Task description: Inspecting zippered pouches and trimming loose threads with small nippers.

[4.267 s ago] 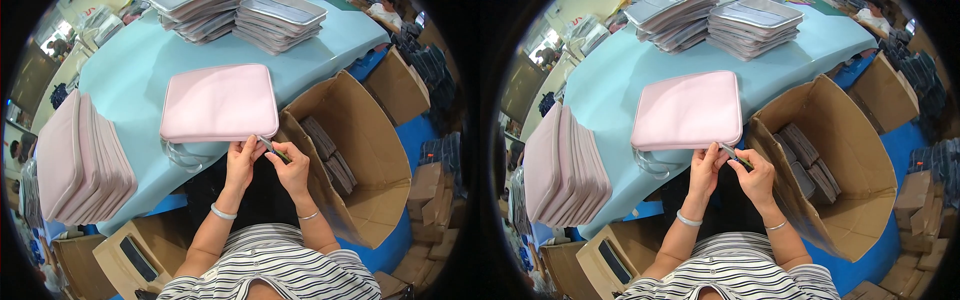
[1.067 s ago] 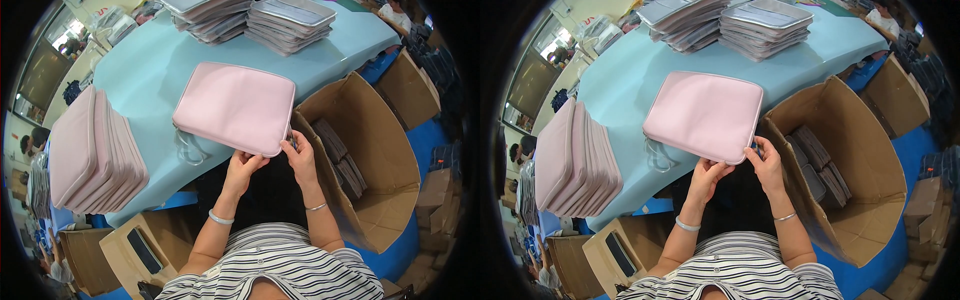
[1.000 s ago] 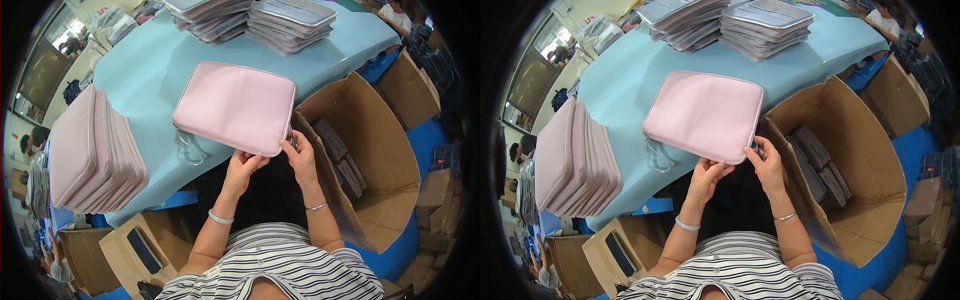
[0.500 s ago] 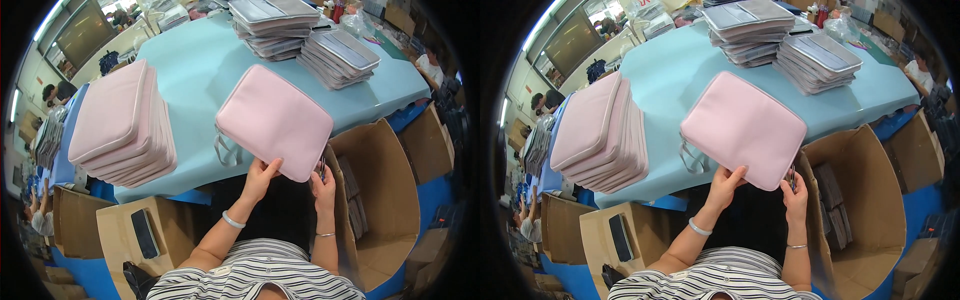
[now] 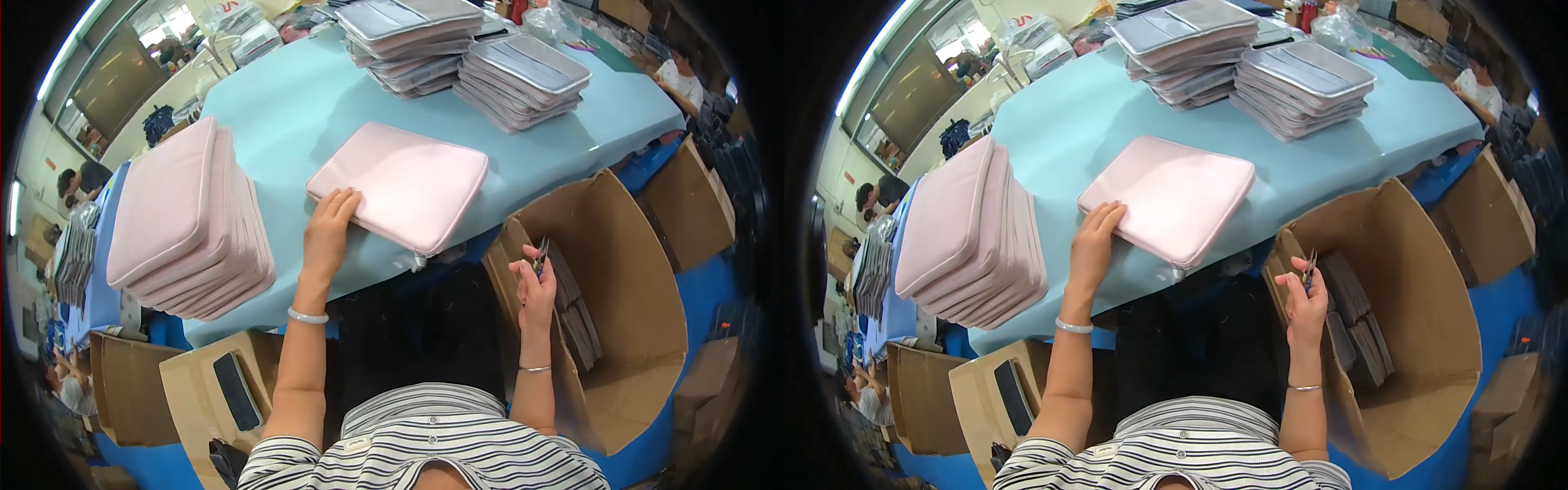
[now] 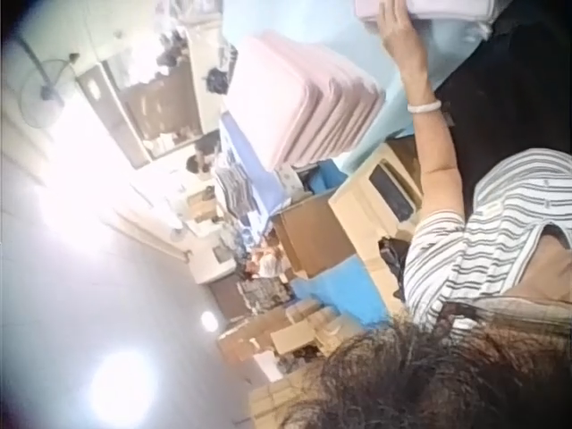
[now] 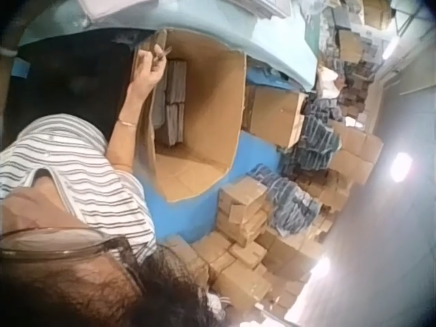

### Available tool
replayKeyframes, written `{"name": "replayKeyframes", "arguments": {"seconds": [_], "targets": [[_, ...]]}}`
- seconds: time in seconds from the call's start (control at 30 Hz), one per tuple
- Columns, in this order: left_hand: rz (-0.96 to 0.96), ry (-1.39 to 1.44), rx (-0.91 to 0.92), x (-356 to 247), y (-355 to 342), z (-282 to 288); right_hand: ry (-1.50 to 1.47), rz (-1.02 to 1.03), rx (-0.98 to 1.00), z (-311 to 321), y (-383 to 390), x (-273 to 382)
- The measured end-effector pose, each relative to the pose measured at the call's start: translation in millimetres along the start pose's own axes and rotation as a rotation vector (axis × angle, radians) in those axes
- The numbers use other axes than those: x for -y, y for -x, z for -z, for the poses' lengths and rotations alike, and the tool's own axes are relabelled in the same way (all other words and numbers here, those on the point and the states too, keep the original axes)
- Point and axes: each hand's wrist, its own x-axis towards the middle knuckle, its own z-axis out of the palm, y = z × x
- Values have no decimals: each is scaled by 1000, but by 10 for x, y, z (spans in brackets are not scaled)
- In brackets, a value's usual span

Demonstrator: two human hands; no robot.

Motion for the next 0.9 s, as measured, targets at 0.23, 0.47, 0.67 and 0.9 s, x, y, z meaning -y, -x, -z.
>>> {"name": "replayKeyframes", "arguments": {"seconds": [0.23,0.47,0.67,0.9], "targets": [[58,88,-44,29,100,-45,38,-31,89,-241,-52,-45],[-36,40,-92,-75,211,-10,-28,-6,240,-697,-58,-138],[-20,29,-121,-202,281,-4,4,-121,283,-720,-57,-122],[7,65,-107,-204,286,9,-98,-203,308,-680,-104,-167]]}}
